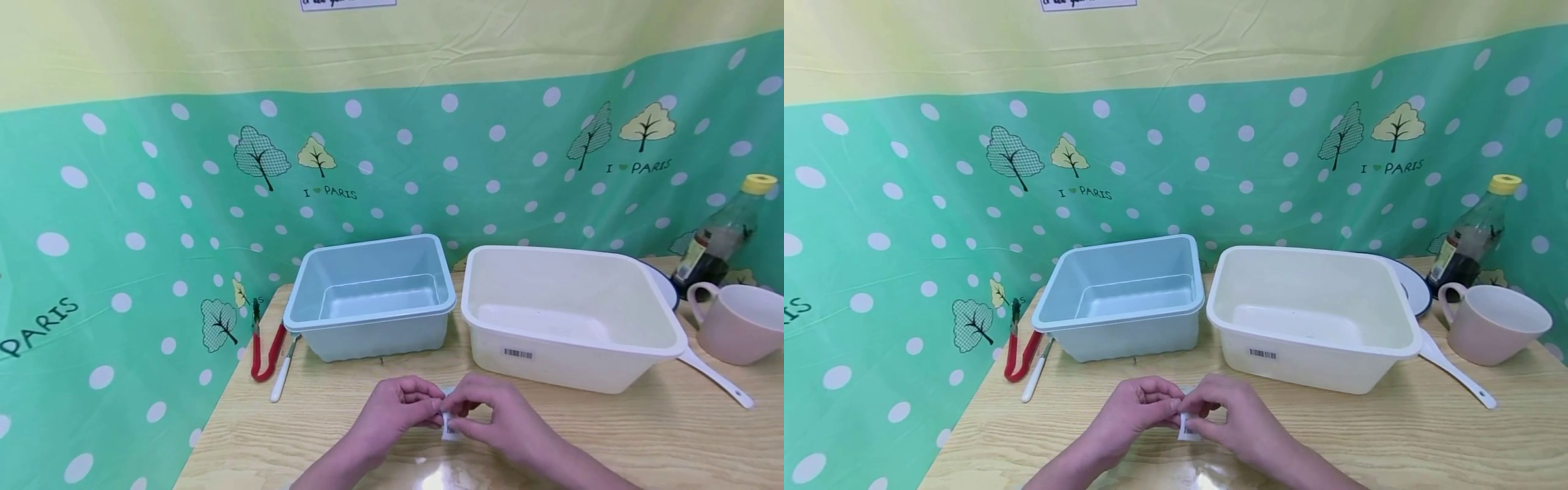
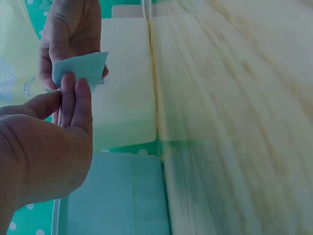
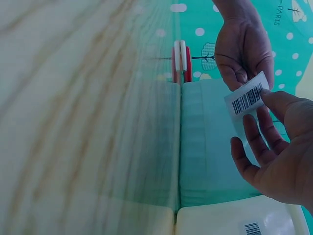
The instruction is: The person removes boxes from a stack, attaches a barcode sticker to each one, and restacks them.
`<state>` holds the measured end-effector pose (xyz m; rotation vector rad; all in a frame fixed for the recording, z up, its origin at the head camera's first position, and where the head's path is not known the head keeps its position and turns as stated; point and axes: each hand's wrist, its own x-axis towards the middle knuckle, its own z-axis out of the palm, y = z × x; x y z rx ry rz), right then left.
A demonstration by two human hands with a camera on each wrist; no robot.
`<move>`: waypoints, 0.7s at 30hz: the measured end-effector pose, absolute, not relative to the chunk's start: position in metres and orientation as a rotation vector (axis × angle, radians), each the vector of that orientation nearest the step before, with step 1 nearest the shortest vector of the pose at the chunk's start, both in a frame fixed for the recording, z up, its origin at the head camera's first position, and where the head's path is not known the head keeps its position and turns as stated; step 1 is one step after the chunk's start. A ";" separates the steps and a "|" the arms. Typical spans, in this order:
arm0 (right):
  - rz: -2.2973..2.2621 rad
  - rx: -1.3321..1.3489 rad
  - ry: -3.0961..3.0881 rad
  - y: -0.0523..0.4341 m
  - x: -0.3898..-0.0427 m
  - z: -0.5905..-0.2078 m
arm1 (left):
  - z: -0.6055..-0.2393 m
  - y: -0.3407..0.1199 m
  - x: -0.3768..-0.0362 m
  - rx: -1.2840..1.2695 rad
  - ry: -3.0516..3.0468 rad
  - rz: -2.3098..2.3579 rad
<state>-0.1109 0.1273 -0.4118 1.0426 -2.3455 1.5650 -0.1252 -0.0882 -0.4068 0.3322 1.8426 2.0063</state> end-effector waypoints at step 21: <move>1.576 1.028 -2.340 0.127 -0.111 -0.414 | -0.405 -0.094 -0.134 0.291 1.933 2.001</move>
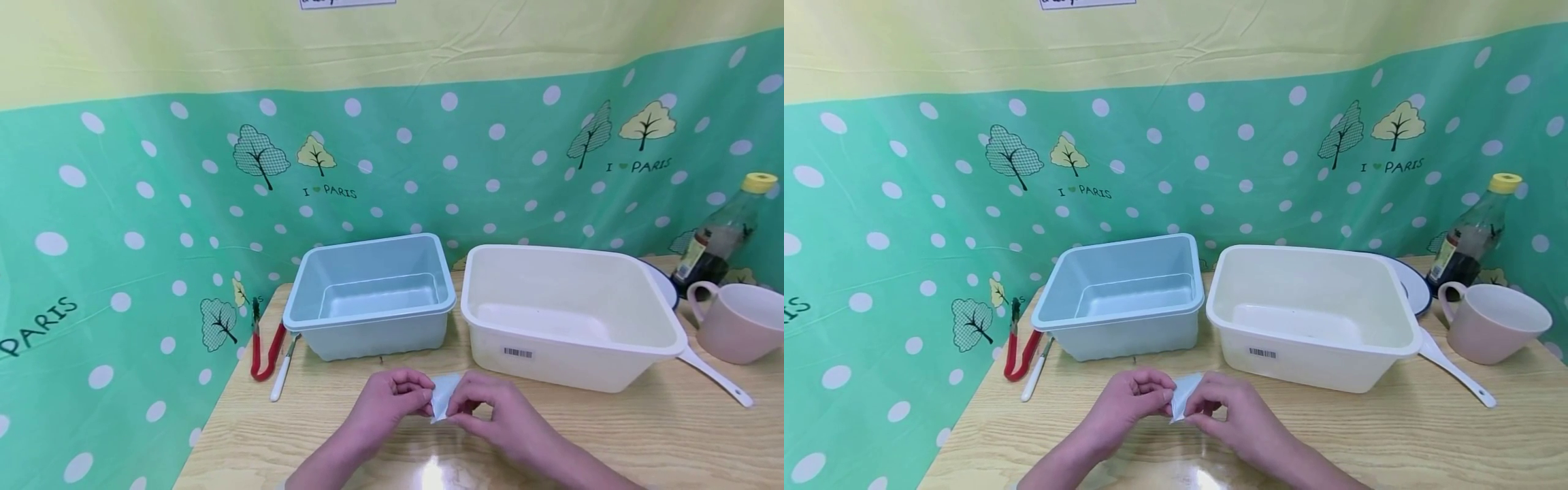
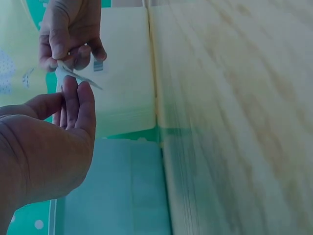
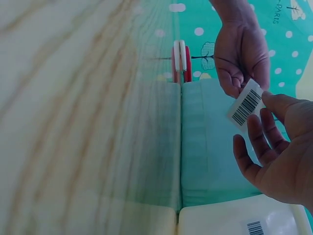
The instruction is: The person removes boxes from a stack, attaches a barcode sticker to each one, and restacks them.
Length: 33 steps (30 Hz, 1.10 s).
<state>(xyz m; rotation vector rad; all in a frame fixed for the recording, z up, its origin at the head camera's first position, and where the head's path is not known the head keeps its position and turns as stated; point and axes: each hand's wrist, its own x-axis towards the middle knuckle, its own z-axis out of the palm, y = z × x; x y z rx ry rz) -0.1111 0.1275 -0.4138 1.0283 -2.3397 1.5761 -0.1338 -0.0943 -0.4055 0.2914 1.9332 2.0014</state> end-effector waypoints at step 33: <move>1.575 1.018 -2.407 0.130 -0.112 -0.412 | -0.407 -0.121 -0.161 0.187 2.341 1.804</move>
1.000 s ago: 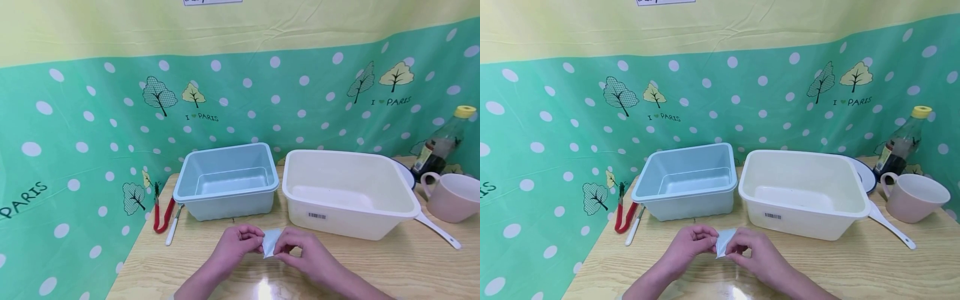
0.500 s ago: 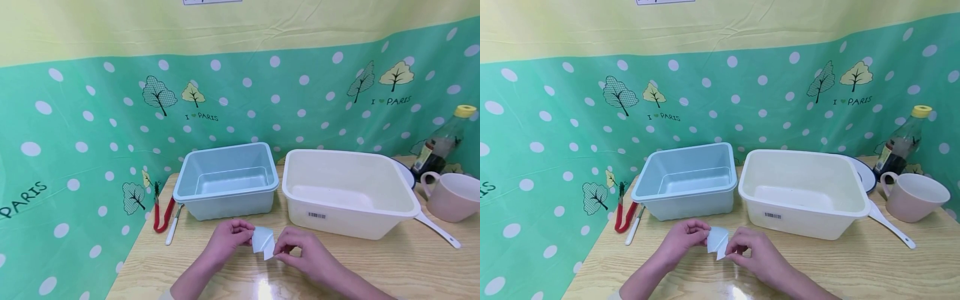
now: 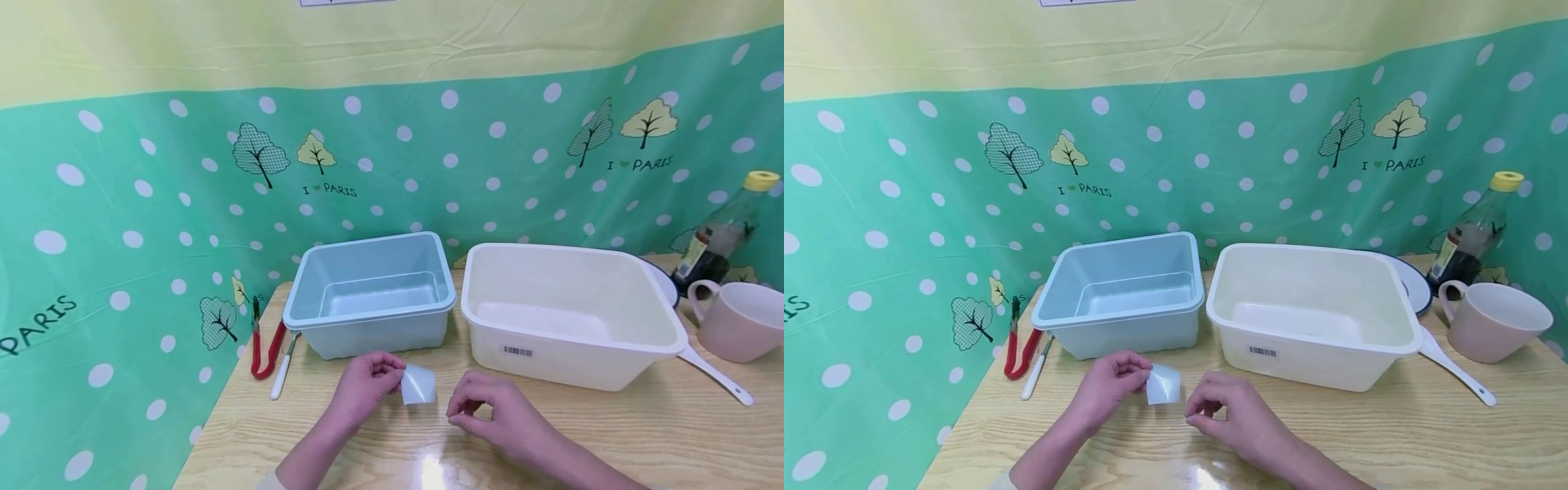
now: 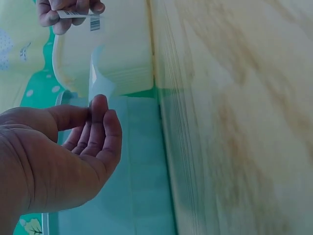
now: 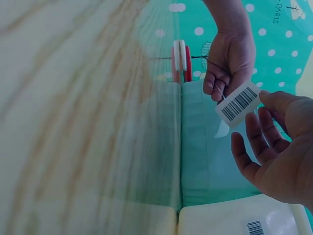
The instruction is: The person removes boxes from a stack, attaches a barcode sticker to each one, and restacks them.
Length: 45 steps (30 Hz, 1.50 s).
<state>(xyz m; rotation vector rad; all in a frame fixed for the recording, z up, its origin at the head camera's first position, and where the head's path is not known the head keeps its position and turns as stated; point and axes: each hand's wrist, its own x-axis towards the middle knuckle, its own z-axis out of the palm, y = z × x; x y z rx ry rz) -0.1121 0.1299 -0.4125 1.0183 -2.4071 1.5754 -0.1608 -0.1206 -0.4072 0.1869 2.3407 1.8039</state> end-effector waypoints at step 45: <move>1.560 0.541 -2.696 0.130 -0.111 -0.404 | -0.400 -0.101 -0.133 0.513 2.432 1.484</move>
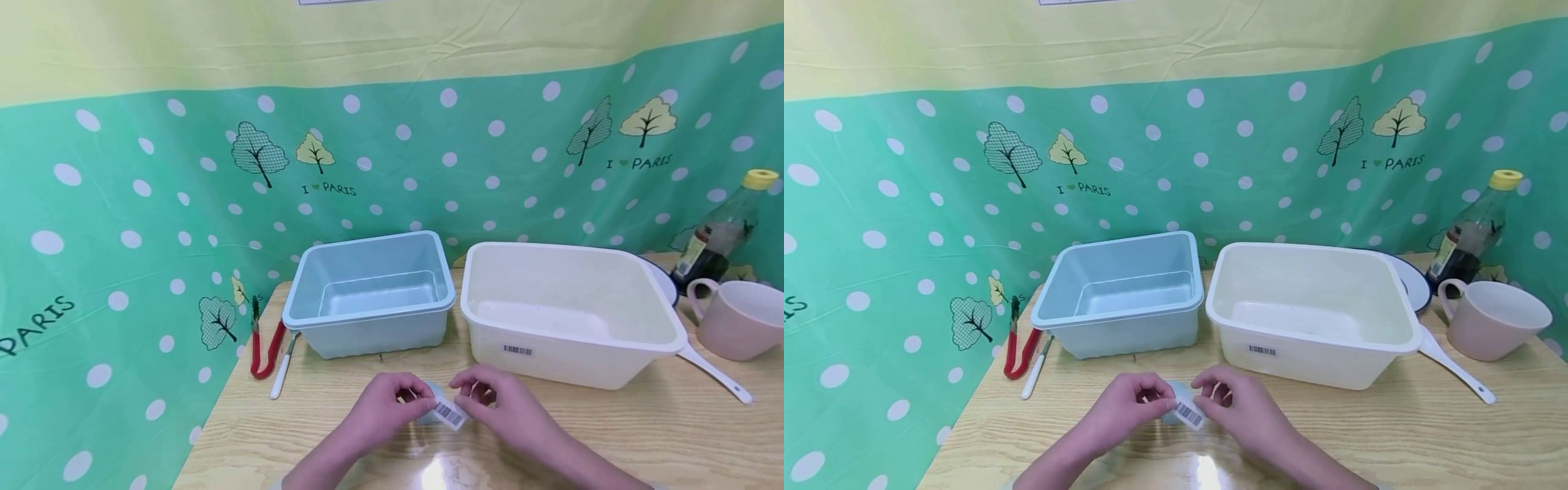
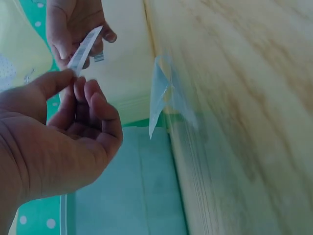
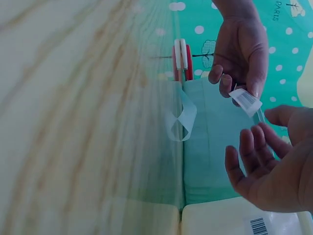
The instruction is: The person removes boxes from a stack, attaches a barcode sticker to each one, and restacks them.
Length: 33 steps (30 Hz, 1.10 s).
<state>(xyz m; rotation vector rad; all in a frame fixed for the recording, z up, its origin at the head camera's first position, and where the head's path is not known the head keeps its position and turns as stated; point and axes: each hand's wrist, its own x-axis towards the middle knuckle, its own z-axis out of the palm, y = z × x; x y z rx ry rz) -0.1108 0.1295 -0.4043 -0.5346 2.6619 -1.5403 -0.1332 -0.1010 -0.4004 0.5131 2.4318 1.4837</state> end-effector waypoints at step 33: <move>-1.910 -0.073 2.571 0.100 -0.136 -0.405 | -0.401 -0.105 -0.145 0.099 2.361 1.904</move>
